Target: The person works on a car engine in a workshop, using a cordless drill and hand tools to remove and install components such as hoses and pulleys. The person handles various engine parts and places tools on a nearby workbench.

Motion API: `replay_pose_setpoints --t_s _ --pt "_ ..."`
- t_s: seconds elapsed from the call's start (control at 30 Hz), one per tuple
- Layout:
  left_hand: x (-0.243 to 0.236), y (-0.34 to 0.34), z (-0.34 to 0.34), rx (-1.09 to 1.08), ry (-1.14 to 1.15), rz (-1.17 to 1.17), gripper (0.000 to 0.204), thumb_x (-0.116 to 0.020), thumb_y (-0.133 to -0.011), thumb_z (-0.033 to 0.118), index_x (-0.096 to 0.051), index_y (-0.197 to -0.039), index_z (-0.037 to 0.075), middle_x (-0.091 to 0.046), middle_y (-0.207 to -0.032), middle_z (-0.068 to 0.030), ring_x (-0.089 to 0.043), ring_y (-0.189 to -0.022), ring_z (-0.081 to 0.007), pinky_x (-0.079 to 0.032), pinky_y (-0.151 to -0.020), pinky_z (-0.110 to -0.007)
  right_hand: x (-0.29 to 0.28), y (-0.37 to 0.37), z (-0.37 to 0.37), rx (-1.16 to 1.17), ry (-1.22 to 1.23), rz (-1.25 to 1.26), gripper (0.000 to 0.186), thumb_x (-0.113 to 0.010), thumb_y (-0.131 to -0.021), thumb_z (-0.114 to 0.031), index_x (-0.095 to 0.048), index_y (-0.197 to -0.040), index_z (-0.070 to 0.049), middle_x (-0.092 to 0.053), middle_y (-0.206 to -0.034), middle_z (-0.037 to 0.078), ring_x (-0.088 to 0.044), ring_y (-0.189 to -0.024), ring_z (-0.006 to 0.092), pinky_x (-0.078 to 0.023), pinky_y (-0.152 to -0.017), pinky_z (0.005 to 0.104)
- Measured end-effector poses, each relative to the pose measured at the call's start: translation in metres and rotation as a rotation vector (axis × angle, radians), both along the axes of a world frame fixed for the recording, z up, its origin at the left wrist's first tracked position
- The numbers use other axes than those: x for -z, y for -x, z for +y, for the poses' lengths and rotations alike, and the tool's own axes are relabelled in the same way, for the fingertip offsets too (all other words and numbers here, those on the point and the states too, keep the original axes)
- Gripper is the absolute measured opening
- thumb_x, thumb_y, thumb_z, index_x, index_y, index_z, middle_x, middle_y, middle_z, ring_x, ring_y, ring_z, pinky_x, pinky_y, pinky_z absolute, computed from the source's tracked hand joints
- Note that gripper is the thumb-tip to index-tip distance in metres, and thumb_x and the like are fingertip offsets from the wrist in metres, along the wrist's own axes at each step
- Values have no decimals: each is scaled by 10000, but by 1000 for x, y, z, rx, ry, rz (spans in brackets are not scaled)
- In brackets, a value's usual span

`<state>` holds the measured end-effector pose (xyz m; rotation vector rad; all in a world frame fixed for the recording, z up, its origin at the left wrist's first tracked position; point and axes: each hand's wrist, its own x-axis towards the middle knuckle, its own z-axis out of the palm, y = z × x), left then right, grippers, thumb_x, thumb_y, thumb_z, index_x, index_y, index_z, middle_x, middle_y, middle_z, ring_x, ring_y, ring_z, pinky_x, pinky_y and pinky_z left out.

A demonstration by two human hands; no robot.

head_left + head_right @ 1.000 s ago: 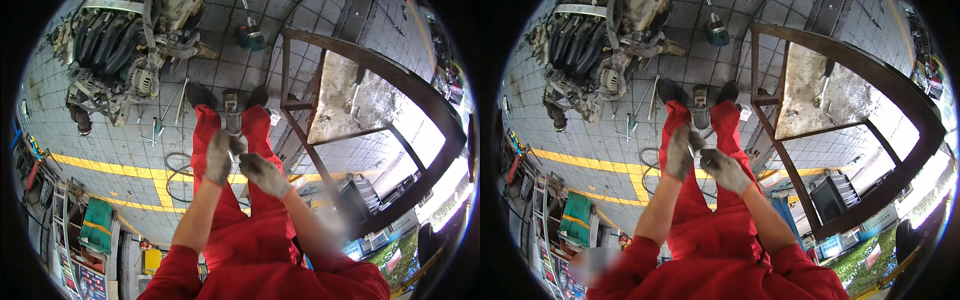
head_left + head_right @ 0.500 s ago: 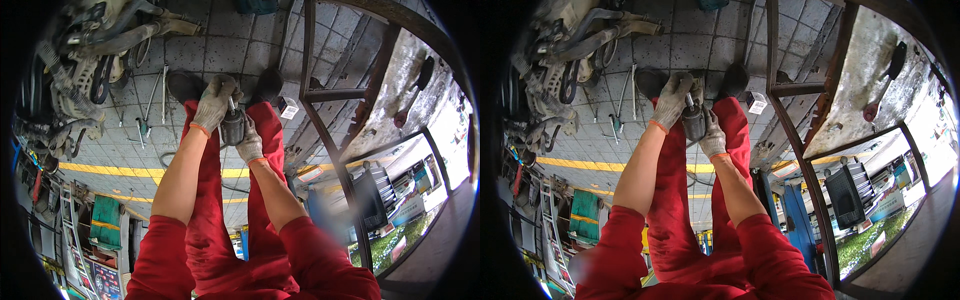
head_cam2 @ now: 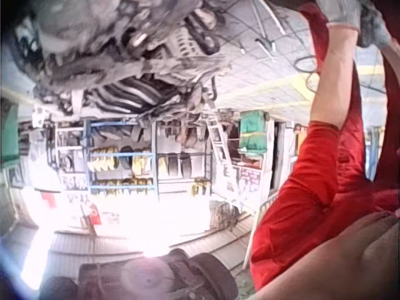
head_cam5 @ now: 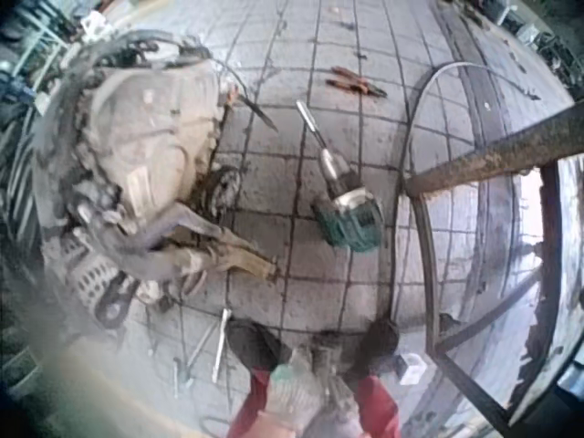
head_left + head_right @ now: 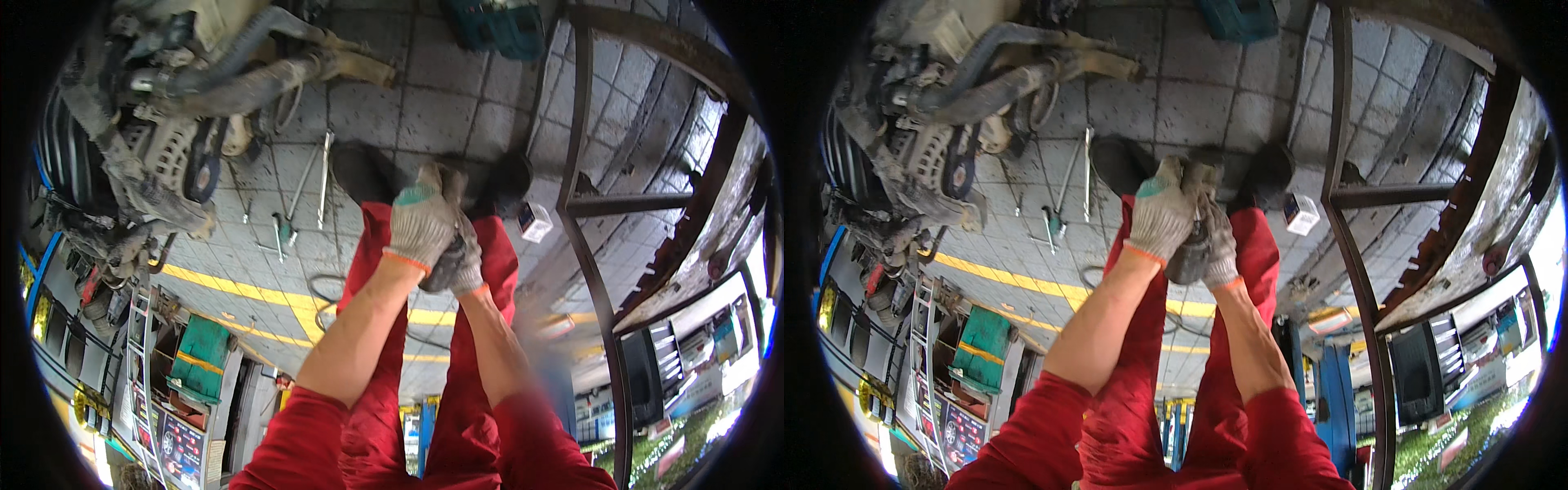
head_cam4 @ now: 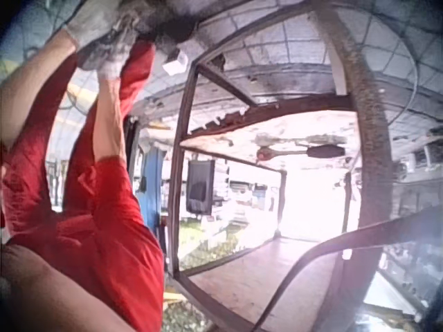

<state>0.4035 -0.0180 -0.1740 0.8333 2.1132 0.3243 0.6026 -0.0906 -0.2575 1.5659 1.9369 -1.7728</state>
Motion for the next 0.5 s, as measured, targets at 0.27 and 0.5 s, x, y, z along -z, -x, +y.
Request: replay_pose_setpoints --t_s 0.27,0.5 --pt "-72 72 24 -433 -137 -367 229 -634 -1058 236 -678 -1171 41 -681 -988 -153 -723 -918 -308 -603 -803 -431 -152 55 102 -230 7 180 629 -810 -932 -201 -593 -1506 -58 -701 -1362 162 -676 -1267 327 -564 -1069 465" --pt "-124 115 58 -1564 -368 -1031 245 -638 -1129 271 -558 -982 91 -570 -849 -59 -606 -753 -258 -565 -704 -429 -218 55 88 153 452 202 727 -823 -908 -301 -550 -1532 -45 -648 -1471 184 -656 -1326 388 -519 -1161 500"
